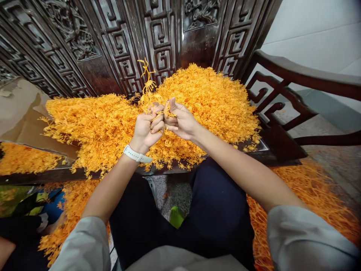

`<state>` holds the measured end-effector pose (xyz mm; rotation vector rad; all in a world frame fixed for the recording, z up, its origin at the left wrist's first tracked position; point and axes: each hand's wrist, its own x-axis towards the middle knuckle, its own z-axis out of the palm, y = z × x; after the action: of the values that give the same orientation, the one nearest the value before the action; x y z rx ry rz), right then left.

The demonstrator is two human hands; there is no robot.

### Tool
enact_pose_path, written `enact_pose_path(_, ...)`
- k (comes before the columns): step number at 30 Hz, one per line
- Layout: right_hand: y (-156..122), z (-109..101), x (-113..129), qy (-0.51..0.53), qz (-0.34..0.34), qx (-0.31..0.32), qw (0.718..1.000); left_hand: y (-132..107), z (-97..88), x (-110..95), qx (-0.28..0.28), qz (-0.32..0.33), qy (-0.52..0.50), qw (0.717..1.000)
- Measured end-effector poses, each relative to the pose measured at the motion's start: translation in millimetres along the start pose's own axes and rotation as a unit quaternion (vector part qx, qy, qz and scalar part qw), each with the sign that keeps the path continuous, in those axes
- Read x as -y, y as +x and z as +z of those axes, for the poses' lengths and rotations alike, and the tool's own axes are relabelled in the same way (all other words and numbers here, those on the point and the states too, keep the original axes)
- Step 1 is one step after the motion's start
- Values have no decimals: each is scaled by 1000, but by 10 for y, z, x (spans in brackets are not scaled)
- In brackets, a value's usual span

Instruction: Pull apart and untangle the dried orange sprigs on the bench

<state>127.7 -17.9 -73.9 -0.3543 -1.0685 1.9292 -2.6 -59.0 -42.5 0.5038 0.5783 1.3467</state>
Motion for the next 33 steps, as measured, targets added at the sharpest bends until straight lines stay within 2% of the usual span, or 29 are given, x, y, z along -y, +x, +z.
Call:
enact_pose_path(5,12,125,-46,18,10,-96,995,20,-13,-18,-12,6,1,1000)
enact_pose_path(9,31,110,6,-25,-44,-156,986,-2,24,50,-11,30,89,996)
enact_pose_path(13,25,41,57,-107,-106,-159,976,-14,29,131,-42,94,165,981)
enact_pose_path(16,23,11,62,-150,-131,-183,963,2,-16,147,-35,97,239,966)
enact_pose_path(19,21,-3,52,-169,-130,-188,959,21,-65,166,8,88,330,940)
enact_pose_path(22,4,-4,50,-159,-120,-151,968,49,-95,205,11,138,382,914)
enact_pose_path(24,-14,14,68,-145,-99,-126,976,68,-106,224,12,173,384,907)
enact_pose_path(27,-45,77,128,-109,-46,-109,987,66,-97,225,29,174,348,921)
enact_pose_path(30,-74,152,191,-64,-14,-92,994,15,-51,220,28,111,284,952)
enact_pose_path(33,-76,180,214,-30,-14,-86,996,-46,7,251,10,67,212,975)
